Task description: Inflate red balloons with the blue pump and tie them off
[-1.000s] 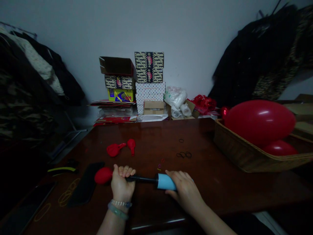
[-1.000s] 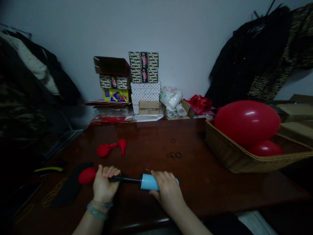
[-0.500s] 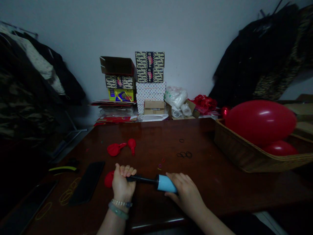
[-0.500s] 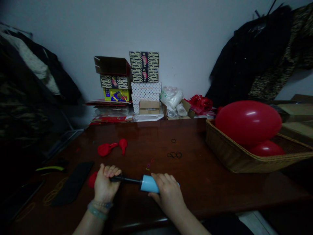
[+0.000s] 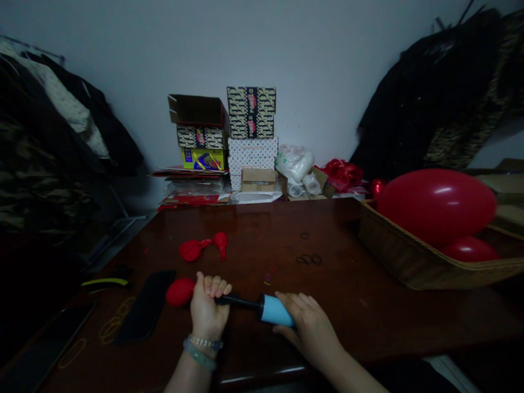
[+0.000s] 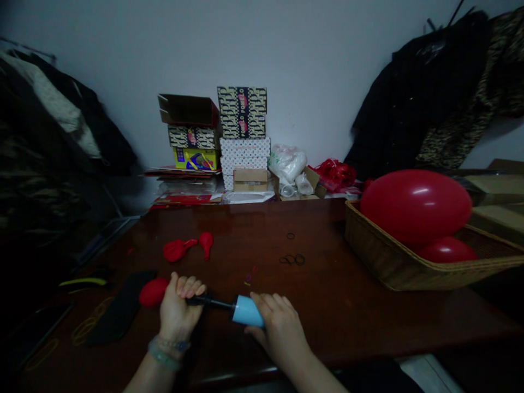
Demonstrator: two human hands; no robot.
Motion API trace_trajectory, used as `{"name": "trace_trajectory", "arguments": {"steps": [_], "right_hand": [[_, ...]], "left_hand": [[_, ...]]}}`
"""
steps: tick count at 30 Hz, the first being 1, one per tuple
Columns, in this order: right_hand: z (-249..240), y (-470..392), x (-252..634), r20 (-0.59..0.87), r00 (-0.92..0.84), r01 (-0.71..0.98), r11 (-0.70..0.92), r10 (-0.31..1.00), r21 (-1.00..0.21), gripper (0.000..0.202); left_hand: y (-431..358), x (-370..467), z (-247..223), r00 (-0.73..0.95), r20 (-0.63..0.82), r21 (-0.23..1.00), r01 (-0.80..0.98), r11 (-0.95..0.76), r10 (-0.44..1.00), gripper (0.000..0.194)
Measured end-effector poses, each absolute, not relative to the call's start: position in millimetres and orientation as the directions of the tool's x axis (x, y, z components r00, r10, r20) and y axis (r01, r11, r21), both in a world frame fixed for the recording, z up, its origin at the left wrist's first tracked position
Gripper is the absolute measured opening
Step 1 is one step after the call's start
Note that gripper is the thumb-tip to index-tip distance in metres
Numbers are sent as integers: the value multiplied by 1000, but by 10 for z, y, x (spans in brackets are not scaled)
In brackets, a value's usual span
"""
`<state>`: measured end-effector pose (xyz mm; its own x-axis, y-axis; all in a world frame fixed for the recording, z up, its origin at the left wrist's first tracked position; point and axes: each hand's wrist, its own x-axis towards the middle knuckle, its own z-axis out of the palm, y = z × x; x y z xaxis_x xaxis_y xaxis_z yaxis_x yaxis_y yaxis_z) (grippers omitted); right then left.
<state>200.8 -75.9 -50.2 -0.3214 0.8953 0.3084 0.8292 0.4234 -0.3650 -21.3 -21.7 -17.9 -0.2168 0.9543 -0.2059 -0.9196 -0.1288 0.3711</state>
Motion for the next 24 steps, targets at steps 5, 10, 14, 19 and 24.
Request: {"name": "trace_trajectory", "arguments": {"steps": [5, 10, 14, 19, 24], "right_hand": [[-507, -759, 1988, 299, -321, 834, 417, 899, -360, 64], [-527, -766, 1957, 302, -324, 830, 422, 897, -365, 63], [-510, -795, 1930, 306, -316, 834, 417, 898, -362, 62], [-542, -790, 1926, 328, -311, 831, 423, 892, -362, 61], [-540, -789, 1897, 330, -307, 825, 423, 893, -376, 62]], "left_hand": [[-222, -171, -188, -212, -195, 382, -916, -125, 958, 48], [-226, -122, -213, -191, -135, 422, -899, -118, 972, 51], [-224, -81, -240, -181, -140, 418, -902, -107, 974, 52], [-231, -42, -281, -171, -141, 404, -909, -101, 975, 50], [-261, 34, -277, -211, -198, 408, -906, -115, 957, 50]]}}
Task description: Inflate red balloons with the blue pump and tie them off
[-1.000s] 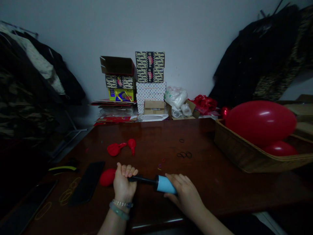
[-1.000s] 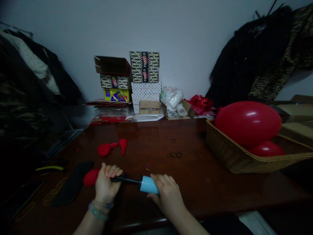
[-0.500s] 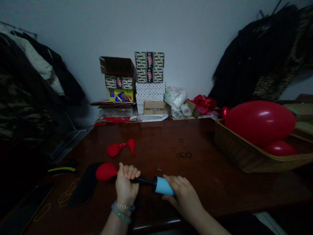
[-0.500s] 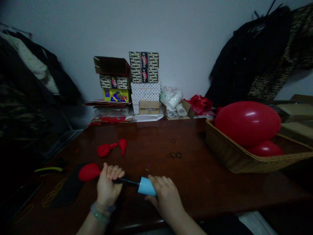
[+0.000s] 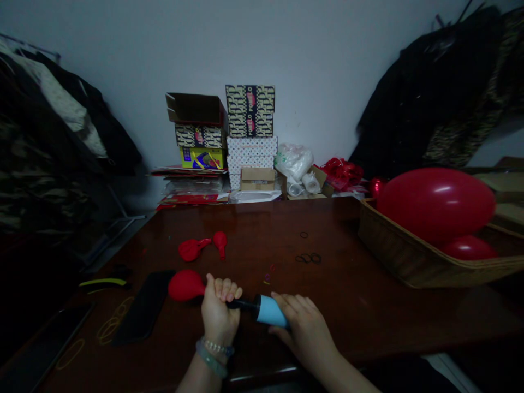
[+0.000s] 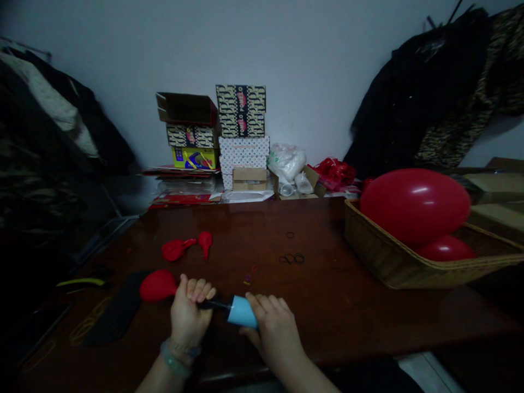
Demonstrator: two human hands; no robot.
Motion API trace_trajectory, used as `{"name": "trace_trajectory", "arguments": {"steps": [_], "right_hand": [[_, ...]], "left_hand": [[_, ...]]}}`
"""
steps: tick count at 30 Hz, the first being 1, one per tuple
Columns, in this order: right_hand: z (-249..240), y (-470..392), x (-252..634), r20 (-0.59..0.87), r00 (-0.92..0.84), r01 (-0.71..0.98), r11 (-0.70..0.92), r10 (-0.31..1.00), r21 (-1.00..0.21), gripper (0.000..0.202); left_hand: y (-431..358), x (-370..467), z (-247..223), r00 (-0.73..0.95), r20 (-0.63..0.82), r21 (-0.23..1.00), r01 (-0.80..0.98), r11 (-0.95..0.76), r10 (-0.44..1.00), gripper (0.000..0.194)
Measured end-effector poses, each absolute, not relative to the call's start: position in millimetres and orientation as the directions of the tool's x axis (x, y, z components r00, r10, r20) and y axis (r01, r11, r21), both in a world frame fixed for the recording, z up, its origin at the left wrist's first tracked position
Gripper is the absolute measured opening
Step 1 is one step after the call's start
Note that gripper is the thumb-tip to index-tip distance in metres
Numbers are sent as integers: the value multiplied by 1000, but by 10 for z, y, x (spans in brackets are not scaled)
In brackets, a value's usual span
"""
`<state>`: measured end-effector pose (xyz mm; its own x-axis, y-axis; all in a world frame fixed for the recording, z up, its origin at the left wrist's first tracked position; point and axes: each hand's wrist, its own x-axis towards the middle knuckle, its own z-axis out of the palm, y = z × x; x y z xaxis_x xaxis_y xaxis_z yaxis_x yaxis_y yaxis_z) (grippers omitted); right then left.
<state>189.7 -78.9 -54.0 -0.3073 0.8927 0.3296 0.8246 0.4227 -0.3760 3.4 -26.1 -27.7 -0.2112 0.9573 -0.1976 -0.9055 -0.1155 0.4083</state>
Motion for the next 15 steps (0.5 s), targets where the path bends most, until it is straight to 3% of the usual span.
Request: {"name": "trace_trajectory", "arguments": {"steps": [15], "right_hand": [[-547, -818, 1777, 337, -280, 830, 403, 899, -385, 64]], "left_hand": [[-265, 76, -221, -189, -219, 380, -920, -95, 957, 51]]}}
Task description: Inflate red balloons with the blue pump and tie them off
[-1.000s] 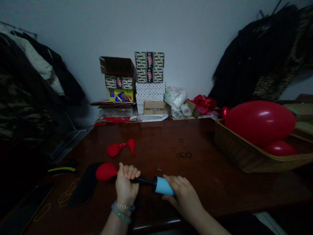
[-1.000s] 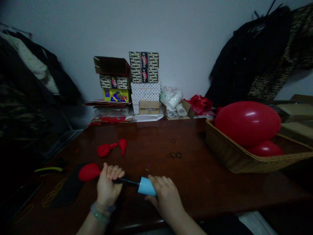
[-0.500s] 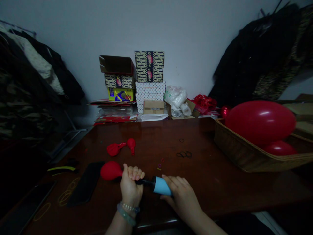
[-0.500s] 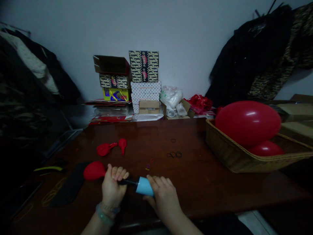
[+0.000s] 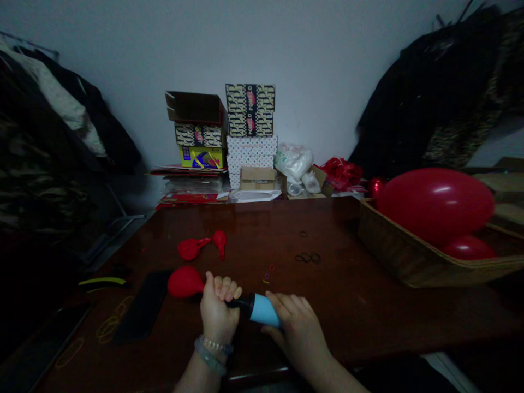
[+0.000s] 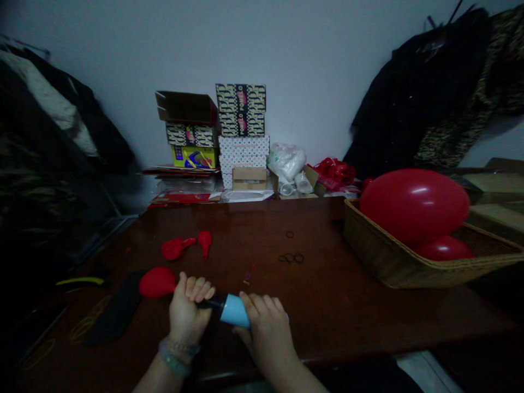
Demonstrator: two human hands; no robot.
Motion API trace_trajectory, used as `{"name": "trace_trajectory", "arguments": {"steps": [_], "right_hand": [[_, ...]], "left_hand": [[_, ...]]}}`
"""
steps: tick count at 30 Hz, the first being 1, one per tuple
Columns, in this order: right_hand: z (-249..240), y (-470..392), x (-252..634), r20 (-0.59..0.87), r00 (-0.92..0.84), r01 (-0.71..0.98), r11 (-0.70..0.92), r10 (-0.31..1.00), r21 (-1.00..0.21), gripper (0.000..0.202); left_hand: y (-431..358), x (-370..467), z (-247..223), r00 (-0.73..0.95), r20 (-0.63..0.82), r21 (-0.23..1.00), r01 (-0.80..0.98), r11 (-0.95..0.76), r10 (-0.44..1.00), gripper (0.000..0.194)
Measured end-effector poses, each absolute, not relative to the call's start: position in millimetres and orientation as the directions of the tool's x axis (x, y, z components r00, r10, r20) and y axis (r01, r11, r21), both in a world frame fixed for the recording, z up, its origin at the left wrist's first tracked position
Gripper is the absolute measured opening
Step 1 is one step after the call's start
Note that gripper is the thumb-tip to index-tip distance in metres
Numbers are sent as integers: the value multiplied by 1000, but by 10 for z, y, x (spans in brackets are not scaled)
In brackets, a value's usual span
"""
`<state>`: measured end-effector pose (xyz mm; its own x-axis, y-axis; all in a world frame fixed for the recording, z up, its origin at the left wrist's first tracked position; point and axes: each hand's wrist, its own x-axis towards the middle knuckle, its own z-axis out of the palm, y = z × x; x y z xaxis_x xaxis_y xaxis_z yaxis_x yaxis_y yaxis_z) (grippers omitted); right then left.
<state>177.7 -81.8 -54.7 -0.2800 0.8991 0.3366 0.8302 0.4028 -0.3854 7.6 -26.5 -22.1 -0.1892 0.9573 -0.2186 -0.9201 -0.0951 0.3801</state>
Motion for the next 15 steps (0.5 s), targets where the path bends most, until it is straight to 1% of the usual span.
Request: {"name": "trace_trajectory", "arguments": {"steps": [6, 10, 15], "right_hand": [[-513, -833, 1772, 328, -291, 817, 412, 899, -404, 64], [-477, -815, 1774, 353, -300, 820, 429, 886, -379, 65], [-454, -796, 1777, 372, -289, 826, 426, 882, -370, 65]], "left_hand": [[-281, 51, -169, -171, -207, 375, -923, -83, 963, 50], [-273, -19, -158, -166, -169, 377, -922, -92, 971, 50], [-257, -140, -136, -197, -169, 375, -919, -122, 966, 48]]}}
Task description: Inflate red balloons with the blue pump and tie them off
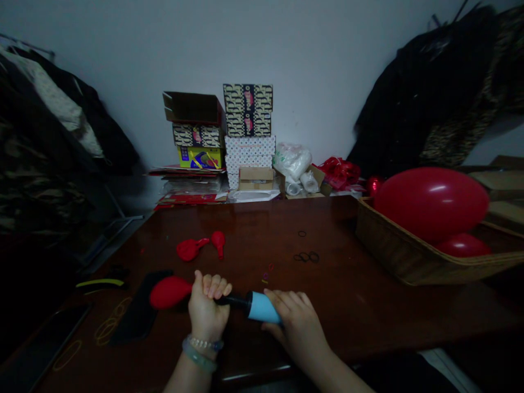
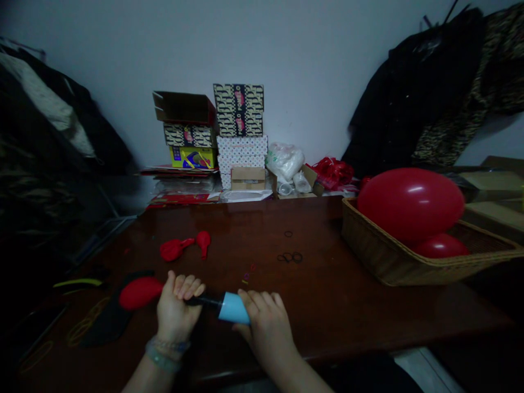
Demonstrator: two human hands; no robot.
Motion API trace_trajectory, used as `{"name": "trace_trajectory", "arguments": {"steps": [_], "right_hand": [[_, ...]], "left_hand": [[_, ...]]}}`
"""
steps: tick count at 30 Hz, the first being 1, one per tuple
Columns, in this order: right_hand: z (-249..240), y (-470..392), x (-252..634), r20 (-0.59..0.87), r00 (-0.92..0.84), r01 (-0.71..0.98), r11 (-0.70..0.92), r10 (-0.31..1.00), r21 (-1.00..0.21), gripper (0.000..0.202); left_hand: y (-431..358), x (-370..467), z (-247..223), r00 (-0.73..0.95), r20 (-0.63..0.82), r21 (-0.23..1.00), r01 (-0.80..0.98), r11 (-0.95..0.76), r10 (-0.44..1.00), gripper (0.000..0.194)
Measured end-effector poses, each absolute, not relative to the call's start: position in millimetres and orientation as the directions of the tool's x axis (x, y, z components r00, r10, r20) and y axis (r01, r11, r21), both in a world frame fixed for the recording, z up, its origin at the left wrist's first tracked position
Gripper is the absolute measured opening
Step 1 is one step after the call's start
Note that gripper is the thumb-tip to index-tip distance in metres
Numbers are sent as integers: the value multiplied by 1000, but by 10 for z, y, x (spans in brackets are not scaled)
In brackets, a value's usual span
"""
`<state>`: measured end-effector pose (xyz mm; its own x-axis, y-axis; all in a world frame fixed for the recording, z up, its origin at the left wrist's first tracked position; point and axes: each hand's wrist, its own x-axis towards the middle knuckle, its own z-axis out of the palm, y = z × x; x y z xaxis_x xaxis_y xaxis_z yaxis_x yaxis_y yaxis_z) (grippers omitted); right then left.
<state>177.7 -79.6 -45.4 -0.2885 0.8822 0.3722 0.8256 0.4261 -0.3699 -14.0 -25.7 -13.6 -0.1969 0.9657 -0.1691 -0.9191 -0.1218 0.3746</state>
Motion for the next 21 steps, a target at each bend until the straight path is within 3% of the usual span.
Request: {"name": "trace_trajectory", "arguments": {"steps": [11, 21], "right_hand": [[-389, -766, 1811, 479, -238, 858, 414, 845, -304, 67], [-505, -772, 1833, 483, -248, 881, 403, 840, -249, 66]], "left_hand": [[-214, -407, -70, -255, -163, 361, -914, -183, 953, 43], [-210, -291, -150, -224, -187, 328, -932, -154, 957, 44]]}}
